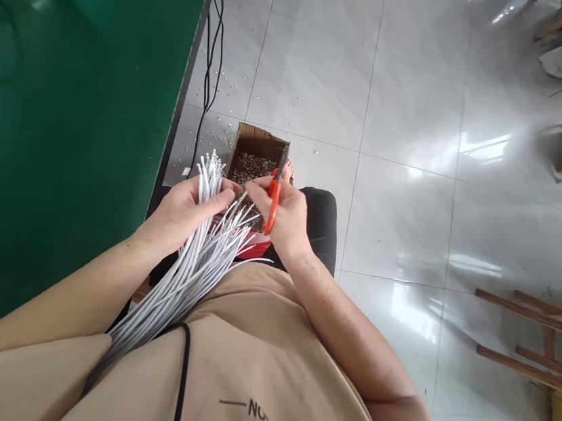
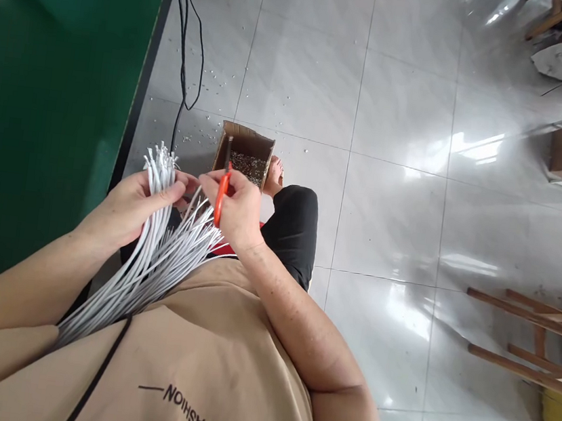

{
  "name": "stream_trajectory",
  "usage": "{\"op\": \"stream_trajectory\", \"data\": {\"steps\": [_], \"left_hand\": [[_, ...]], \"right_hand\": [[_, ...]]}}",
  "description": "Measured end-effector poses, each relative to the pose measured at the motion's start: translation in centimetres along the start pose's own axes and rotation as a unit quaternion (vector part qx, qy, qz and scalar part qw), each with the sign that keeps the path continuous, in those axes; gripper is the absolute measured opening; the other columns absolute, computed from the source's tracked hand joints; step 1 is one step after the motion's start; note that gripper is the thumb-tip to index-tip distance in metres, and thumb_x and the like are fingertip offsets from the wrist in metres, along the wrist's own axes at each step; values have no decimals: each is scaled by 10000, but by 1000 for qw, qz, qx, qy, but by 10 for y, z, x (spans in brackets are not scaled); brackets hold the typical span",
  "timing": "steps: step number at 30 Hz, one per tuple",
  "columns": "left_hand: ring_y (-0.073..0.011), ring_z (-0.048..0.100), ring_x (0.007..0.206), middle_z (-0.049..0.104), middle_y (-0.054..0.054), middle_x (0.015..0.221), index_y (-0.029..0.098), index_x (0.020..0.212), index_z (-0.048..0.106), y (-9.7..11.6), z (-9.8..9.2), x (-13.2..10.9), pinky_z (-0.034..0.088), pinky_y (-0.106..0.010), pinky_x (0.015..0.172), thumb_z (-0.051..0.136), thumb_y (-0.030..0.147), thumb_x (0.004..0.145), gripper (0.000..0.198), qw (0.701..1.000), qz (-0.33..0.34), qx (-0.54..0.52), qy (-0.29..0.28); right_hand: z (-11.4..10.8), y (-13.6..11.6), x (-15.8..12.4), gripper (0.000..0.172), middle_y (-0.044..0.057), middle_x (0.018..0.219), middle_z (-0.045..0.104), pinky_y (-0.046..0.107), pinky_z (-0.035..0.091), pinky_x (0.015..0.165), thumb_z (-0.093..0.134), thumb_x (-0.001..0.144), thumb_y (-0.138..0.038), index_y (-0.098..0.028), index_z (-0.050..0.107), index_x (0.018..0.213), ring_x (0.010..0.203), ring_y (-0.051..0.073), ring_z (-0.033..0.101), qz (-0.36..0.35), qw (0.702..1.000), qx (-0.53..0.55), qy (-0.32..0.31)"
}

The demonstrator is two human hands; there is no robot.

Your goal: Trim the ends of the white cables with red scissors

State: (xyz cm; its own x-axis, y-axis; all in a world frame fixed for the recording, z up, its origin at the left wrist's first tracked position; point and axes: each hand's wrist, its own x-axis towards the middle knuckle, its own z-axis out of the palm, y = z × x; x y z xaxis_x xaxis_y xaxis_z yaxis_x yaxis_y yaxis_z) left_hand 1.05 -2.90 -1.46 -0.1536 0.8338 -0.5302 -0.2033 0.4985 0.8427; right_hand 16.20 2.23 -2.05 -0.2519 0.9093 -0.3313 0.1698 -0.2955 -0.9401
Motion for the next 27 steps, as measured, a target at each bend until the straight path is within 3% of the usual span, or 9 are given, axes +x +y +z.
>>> {"op": "stream_trajectory", "data": {"steps": [2,4,9,15,19,23,27], "left_hand": [[-119,586,690,633,-2,759,177,933,687,-1,-1,0,481,-268,682,707,381,778,258,1000,-12,-27,-8],[-111,566,638,601,14,675,189,980,693,-2,-2,0,471,-258,639,721,369,767,281,999,-21,-26,-14],[-163,613,669,670,-16,732,157,1009,673,-5,-4,1,500,-326,683,816,378,642,452,999,0,48,7],[-206,626,793,707,-23,784,159,883,701,-6,-3,2,462,-314,732,787,407,666,340,982,74,173,12],[-206,648,790,710,-42,842,170,928,695,-2,1,1,483,-321,746,742,451,704,362,995,57,85,16],[-161,627,666,641,13,711,176,886,598,-2,2,1,496,-299,668,799,360,655,357,999,37,7,3],[-144,619,626,598,43,665,187,881,536,-3,2,2,502,-293,643,813,300,638,385,999,33,-33,-3]], "right_hand": [[-2,-3,2,216,-10,748,626,227,438,656,619,786,-368,-173,673,862,659,92,527,-5,998,4,60],[-3,-8,4,206,-6,781,636,224,437,672,605,802,-350,-177,678,888,681,91,532,-23,997,-6,76],[4,-14,5,186,-7,773,624,223,436,666,589,816,-333,-169,676,816,690,93,539,-88,995,-51,-10],[13,-12,11,182,6,762,606,239,433,657,627,776,-313,-164,631,671,680,103,524,-119,982,-146,-14],[8,-8,8,153,-8,715,609,227,432,629,608,786,-310,-166,651,754,646,93,525,-64,994,-83,-20],[4,-5,4,219,-20,667,606,215,432,593,612,792,-379,-165,654,814,597,83,526,4,997,29,-67],[3,-8,5,189,-28,652,595,200,387,537,658,752,-335,-157,671,812,557,65,471,11,997,25,-73]]}}
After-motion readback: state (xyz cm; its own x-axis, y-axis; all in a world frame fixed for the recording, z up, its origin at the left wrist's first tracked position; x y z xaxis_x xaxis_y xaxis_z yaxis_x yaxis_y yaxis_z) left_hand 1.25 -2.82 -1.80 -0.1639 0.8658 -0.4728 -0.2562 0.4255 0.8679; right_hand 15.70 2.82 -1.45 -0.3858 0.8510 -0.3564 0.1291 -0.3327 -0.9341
